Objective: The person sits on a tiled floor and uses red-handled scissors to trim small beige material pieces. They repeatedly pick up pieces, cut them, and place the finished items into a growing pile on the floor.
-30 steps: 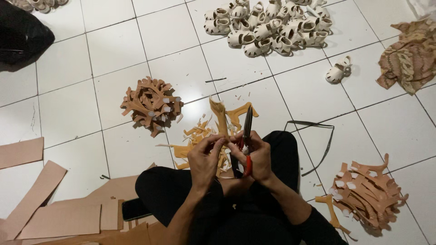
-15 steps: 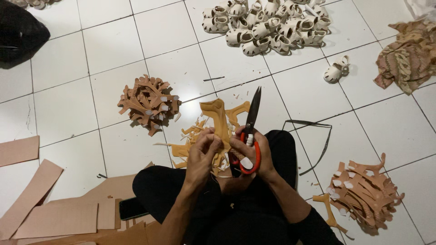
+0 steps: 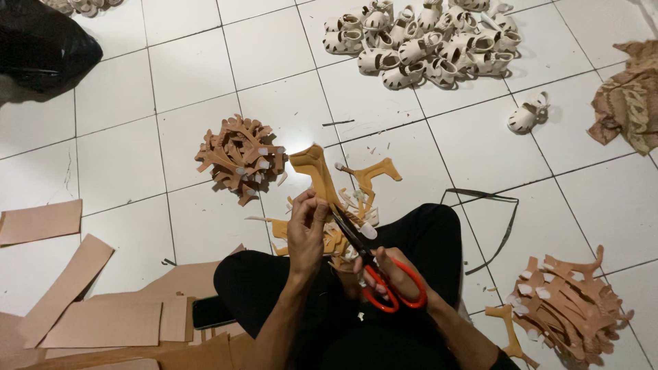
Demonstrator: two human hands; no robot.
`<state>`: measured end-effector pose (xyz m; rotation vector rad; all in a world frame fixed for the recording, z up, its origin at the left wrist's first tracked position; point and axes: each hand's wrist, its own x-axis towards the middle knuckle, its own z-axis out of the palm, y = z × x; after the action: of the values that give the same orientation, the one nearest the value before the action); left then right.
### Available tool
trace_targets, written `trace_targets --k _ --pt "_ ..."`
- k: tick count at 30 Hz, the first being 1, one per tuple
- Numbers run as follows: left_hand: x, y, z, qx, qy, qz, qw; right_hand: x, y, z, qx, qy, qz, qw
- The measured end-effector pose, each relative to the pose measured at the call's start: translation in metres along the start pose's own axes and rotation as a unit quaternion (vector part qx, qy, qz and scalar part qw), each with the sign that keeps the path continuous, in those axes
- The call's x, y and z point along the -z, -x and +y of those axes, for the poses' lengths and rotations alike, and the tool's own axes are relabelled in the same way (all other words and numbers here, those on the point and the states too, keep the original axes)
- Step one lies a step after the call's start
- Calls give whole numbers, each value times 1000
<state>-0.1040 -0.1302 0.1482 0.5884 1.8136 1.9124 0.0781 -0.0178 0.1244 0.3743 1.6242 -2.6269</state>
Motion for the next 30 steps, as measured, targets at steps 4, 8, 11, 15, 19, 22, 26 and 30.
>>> trace_targets --k 4,8,11,15,19,22,26,30 --pt "3 3 1 3 39 -29 999 5 3 6 5 -54 3 999" --pt "4 6 0 37 37 -38 998 5 10 7 26 -55 52 997" --pt "8 10 -1 34 50 -43 997 13 13 -10 125 32 149 980" --pt "6 27 -3 78 77 -118 987 24 -6 -48 242 159 183 940" --pt "-11 45 -4 113 102 -158 976 11 -38 -60 227 178 237 928" --pt "-20 48 2 84 37 -99 991 -1 -46 -55 177 173 308 919" --pt "-24 44 16 -274 -303 90 908 -9 -48 -45 238 165 330 899" --pt "-42 25 29 -267 -270 -7 925 -15 -45 -43 265 190 322 889"
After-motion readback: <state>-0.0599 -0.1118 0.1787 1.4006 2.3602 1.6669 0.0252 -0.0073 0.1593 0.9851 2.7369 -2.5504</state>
